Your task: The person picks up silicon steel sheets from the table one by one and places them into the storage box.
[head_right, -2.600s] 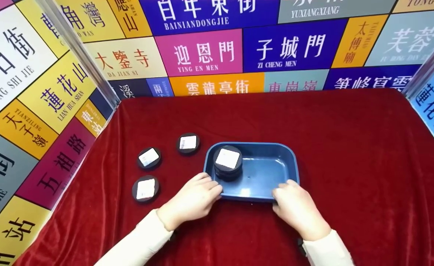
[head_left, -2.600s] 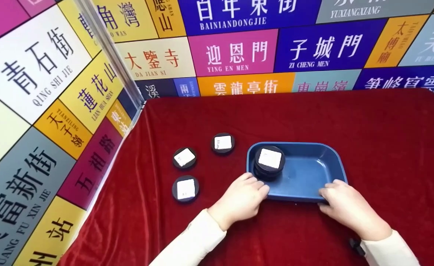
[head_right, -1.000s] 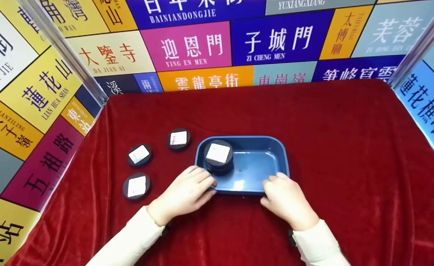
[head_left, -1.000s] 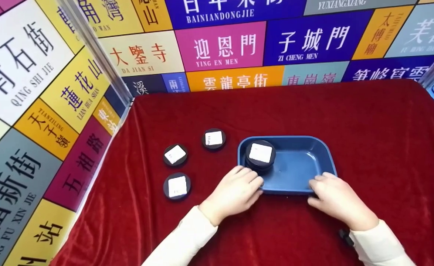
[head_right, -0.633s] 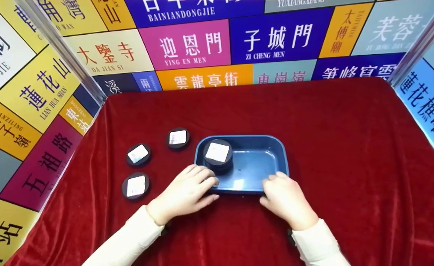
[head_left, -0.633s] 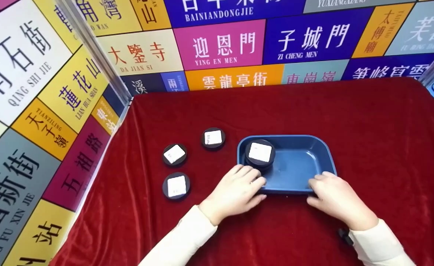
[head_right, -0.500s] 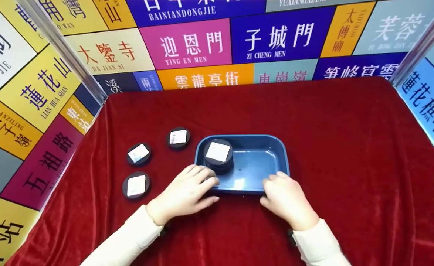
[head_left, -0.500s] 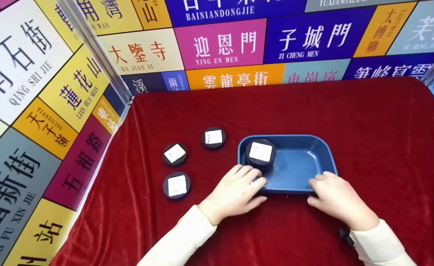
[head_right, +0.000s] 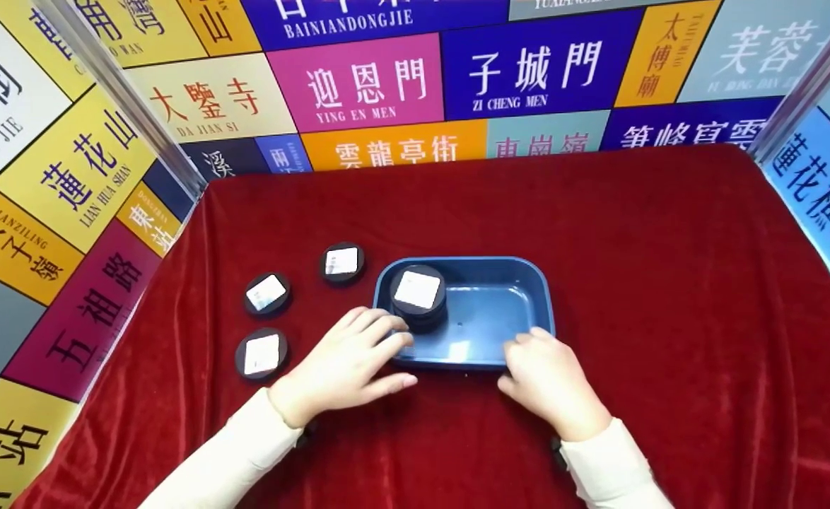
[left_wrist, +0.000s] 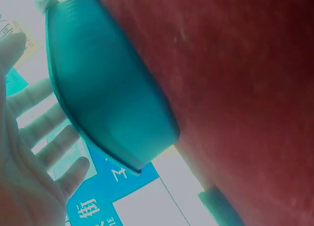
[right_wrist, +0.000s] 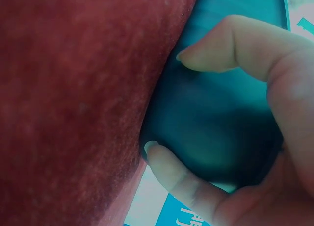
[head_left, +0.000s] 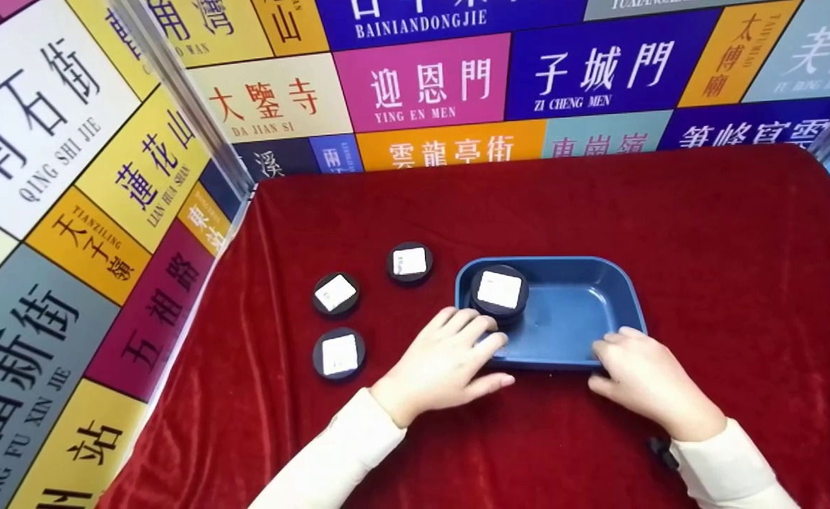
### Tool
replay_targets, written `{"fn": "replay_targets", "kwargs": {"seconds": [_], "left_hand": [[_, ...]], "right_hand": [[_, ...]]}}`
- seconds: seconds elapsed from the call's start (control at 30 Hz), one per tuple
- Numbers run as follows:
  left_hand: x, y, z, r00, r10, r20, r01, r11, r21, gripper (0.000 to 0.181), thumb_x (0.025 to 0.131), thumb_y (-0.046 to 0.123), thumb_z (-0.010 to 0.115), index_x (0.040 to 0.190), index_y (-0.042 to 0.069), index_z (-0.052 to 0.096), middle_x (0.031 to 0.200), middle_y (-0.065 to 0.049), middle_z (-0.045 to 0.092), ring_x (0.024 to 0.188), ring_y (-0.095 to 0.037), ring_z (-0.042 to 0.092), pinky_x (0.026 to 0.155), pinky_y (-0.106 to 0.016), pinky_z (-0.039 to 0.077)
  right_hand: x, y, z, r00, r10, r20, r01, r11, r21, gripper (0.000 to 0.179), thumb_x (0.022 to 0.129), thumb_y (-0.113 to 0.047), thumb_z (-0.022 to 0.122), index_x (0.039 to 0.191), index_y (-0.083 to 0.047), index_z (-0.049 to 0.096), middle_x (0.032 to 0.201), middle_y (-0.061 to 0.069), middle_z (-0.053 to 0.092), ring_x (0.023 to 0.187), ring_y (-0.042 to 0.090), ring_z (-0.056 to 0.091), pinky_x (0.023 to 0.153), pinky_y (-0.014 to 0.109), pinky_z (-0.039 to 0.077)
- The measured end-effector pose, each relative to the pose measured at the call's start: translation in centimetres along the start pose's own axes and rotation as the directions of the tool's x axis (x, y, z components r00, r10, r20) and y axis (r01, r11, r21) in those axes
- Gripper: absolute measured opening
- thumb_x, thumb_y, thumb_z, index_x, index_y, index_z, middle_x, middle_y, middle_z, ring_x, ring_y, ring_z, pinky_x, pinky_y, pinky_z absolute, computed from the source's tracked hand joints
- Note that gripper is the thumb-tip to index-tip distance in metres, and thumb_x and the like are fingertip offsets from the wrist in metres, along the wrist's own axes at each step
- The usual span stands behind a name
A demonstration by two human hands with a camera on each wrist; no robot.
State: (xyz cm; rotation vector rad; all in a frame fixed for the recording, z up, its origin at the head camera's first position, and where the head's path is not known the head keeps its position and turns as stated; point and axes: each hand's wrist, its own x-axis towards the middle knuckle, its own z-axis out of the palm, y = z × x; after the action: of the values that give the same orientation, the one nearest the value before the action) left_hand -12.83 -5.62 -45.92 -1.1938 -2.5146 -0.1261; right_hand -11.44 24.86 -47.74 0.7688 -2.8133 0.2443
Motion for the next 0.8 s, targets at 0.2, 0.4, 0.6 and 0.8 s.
{"fn": "replay_targets", "kwargs": {"seconds": [0.2, 0.4, 0.6, 0.8], "left_hand": [[-0.2, -0.4, -0.6, 0.998, -0.057, -0.034, 0.056, 0.998, -0.012, 0.044, 0.096, 0.058, 0.056, 0.120, 0.022, 0.060, 0.118, 0.003, 0.059, 0.113, -0.018, 0.053, 0.102, -0.038, 0.040], [-0.4, -0.8, -0.7, 0.996, -0.073, -0.053, 0.072, 0.997, -0.012, 0.042, 0.095, 0.056, 0.058, 0.119, 0.022, 0.060, 0.119, 0.003, 0.058, 0.112, -0.018, 0.053, 0.100, -0.038, 0.041], [-0.7, -1.2, -0.8, 0.995, -0.087, -0.051, 0.086, 0.996, -0.019, 0.041, 0.096, 0.056, 0.057, 0.120, 0.022, 0.060, 0.122, 0.002, 0.057, 0.113, -0.018, 0.054, 0.100, -0.038, 0.041], [-0.9, -1.8, -0.8, 0.995, -0.090, -0.037, 0.090, 0.996, -0.003, 0.044, 0.099, 0.058, 0.047, 0.121, 0.022, 0.059, 0.123, 0.002, 0.057, 0.113, -0.018, 0.053, 0.100, -0.038, 0.041]], "right_hand": [[0.0, 0.0, 0.0, 1.000, 0.003, 0.004, -0.003, 1.000, 0.000, 0.015, 0.064, -0.013, 0.073, 0.067, -0.014, 0.058, 0.066, -0.002, 0.056, 0.066, 0.020, 0.046, 0.061, 0.038, 0.043], [0.0, 0.0, 0.0, 1.000, -0.001, -0.004, 0.001, 1.000, -0.001, 0.016, 0.063, -0.012, 0.072, 0.066, -0.015, 0.056, 0.065, -0.003, 0.055, 0.065, 0.019, 0.045, 0.061, 0.037, 0.042], [0.0, 0.0, -0.1, 1.000, 0.000, 0.001, 0.000, 1.000, -0.003, 0.016, 0.063, -0.013, 0.073, 0.066, -0.014, 0.057, 0.065, -0.002, 0.055, 0.065, 0.020, 0.046, 0.061, 0.038, 0.043], [0.0, 0.0, 0.0, 1.000, -0.002, 0.000, 0.002, 1.000, -0.003, 0.015, 0.063, -0.013, 0.072, 0.066, -0.013, 0.058, 0.065, -0.001, 0.055, 0.065, 0.020, 0.046, 0.060, 0.038, 0.043]]}}
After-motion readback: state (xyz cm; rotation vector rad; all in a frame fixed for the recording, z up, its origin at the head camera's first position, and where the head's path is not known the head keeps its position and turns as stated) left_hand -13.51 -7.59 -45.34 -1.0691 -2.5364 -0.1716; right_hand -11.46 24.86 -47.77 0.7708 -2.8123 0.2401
